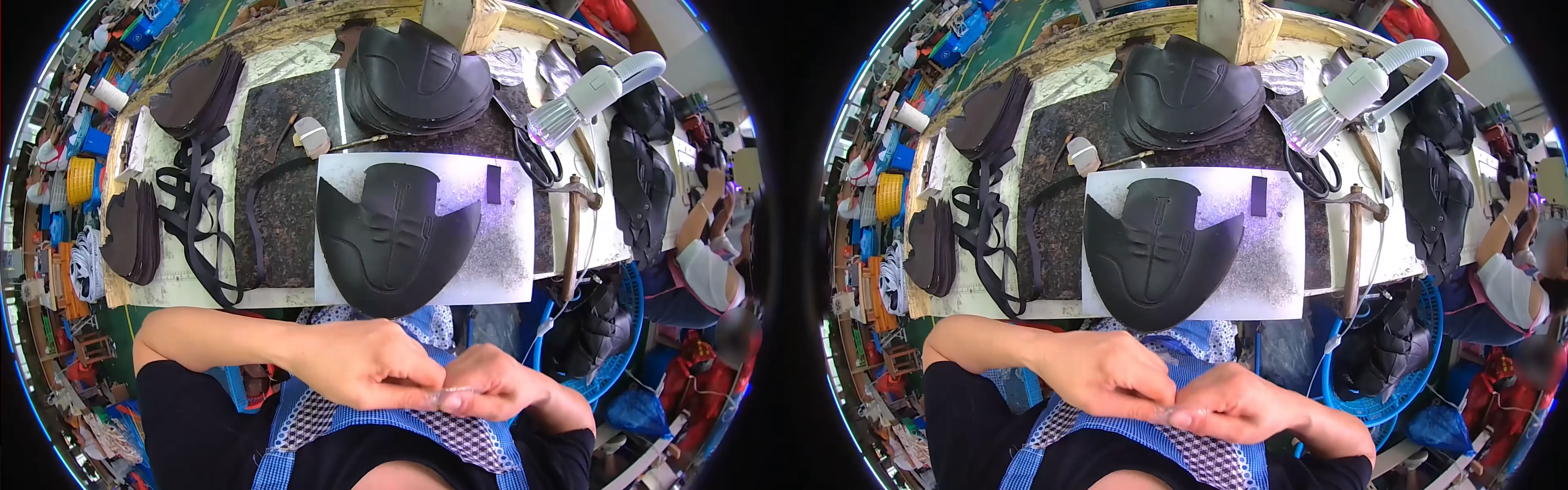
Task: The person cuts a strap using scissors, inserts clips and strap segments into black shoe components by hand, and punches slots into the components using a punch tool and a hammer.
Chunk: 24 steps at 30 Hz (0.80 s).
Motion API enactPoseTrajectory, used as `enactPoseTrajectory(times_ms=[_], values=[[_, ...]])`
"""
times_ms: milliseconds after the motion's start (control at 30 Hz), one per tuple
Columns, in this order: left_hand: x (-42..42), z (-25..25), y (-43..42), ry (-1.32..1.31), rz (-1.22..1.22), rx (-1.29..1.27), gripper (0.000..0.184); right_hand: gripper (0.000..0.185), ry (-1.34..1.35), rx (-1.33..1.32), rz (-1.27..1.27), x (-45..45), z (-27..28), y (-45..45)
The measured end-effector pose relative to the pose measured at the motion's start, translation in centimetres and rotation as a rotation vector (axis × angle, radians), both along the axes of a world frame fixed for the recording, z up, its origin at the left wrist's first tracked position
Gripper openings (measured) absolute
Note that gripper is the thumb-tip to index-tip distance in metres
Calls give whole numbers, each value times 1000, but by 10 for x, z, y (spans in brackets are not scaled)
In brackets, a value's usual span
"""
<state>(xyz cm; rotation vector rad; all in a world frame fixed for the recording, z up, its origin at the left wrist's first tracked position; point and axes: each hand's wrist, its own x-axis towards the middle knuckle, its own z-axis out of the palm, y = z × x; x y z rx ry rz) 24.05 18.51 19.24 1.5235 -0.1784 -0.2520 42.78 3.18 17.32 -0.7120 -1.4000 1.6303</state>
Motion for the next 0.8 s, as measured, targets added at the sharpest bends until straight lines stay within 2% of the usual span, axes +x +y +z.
enactPoseTrajectory(times_ms=[167, 267, 333, 400, 433, 467, 500, 567, 633, 667, 767, 800], values=[[6, -7, -13, -140, 11, 12, 10, 17, 10, -10, -45, 5, 0, -22], [7, -1, -1, -184, -30, -17, 9, 20, 78, 46, -184, 19, -6, -46], [-12, 7, 38, -106, 145, 64, 10, 14, 166, -147, -411, 42, -20, -83], [-23, 6, 56, 301, 384, 48, 12, 13, 267, -373, -623, 61, -37, -131], [-18, 2, 53, 349, 492, -75, 13, 15, -173, -309, -590, 52, -43, -120], [-10, -6, 49, 391, 588, -190, 14, 18, -740, -197, -512, 43, -48, -109], [-6, -18, 46, 346, 608, -247, 16, 23, -1165, -93, -419, 35, -54, -97], [0, -22, 43, 318, 638, -270, 16, 17, -1515, -2, -252, 43, -84, -113], [3, -25, 40, 306, 657, -284, 16, 13, -1104, -405, -247, 56, -66, -98], [3, -24, 36, 305, 644, -299, 15, 20, -820, -710, -425, 49, -40, -80], [8, -25, 34, 284, 606, -325, 12, 17, -577, -326, -589, 46, -23, -48], [11, -26, 30, 277, 575, -291, 11, 21, -509, -179, -674, 37, -20, -32]])
